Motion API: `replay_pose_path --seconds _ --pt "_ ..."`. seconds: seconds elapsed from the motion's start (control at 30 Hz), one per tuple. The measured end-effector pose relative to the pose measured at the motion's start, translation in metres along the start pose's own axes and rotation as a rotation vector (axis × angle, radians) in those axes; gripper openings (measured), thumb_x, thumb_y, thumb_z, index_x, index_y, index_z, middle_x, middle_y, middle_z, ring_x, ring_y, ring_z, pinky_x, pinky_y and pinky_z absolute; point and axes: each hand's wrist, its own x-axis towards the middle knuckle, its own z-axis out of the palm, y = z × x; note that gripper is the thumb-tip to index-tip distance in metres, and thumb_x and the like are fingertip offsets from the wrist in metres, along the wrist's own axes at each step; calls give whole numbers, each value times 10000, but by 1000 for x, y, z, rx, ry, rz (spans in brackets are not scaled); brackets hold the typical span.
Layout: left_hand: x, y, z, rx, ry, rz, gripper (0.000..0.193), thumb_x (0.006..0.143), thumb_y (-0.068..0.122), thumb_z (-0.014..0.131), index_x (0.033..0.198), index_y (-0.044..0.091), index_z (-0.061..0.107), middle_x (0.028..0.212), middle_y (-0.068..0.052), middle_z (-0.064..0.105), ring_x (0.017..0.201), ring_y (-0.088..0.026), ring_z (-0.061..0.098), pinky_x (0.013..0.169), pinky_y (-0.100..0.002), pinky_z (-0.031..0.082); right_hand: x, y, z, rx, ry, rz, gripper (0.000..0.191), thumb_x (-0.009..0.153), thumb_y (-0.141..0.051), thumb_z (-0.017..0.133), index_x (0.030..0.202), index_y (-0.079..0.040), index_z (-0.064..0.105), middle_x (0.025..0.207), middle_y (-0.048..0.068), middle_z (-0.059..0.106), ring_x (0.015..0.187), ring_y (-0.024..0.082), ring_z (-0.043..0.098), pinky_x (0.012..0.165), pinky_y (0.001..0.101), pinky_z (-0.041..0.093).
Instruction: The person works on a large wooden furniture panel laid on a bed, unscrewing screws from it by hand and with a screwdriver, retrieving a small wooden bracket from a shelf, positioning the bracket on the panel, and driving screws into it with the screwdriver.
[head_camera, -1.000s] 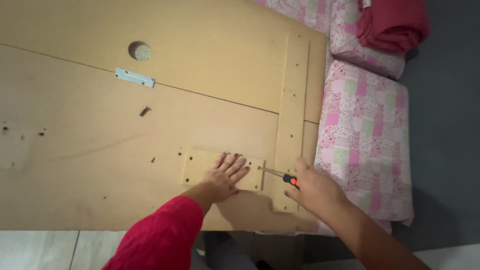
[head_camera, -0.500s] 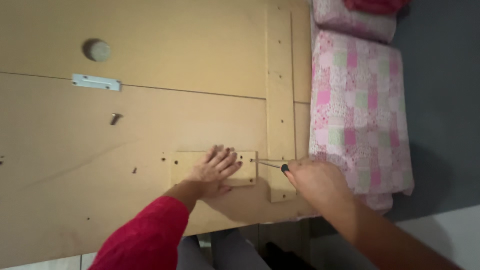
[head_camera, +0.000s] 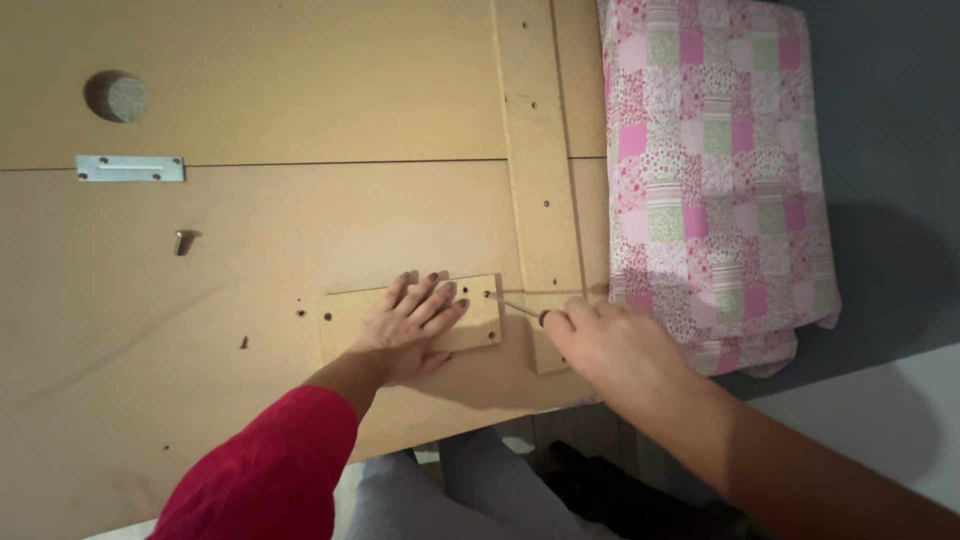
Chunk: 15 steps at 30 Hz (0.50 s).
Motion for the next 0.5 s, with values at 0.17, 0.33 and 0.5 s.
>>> replay_pose_path --seconds 0.17,0.33,0.5 --pt "1 1 3 26 0 -1 810 849 576 628 1520 203 370 1568 -106 371 1473 -337 281 1180 -589 186 11 15 0 -131 133 -115 200 795 -171 633 984 -106 643 866 69 651 819 263 697 684 413 573" --pt "1 3 3 39 -12 -3 814 857 585 619 1532 213 356 1572 -100 364 1477 -332 276 1184 -584 186 47 11 -15 35 -302 264 296 993 -383 566 967 -118 695 889 116 698 905 321 716 776 470 571" --pt "1 3 3 60 -30 -11 809 865 585 607 1535 215 346 1578 -89 352 1483 -325 265 1185 -577 180 67 22 -32 287 -470 614 320 981 -368 601 999 -55 666 1034 195 700 1012 396 684 874 534 548"
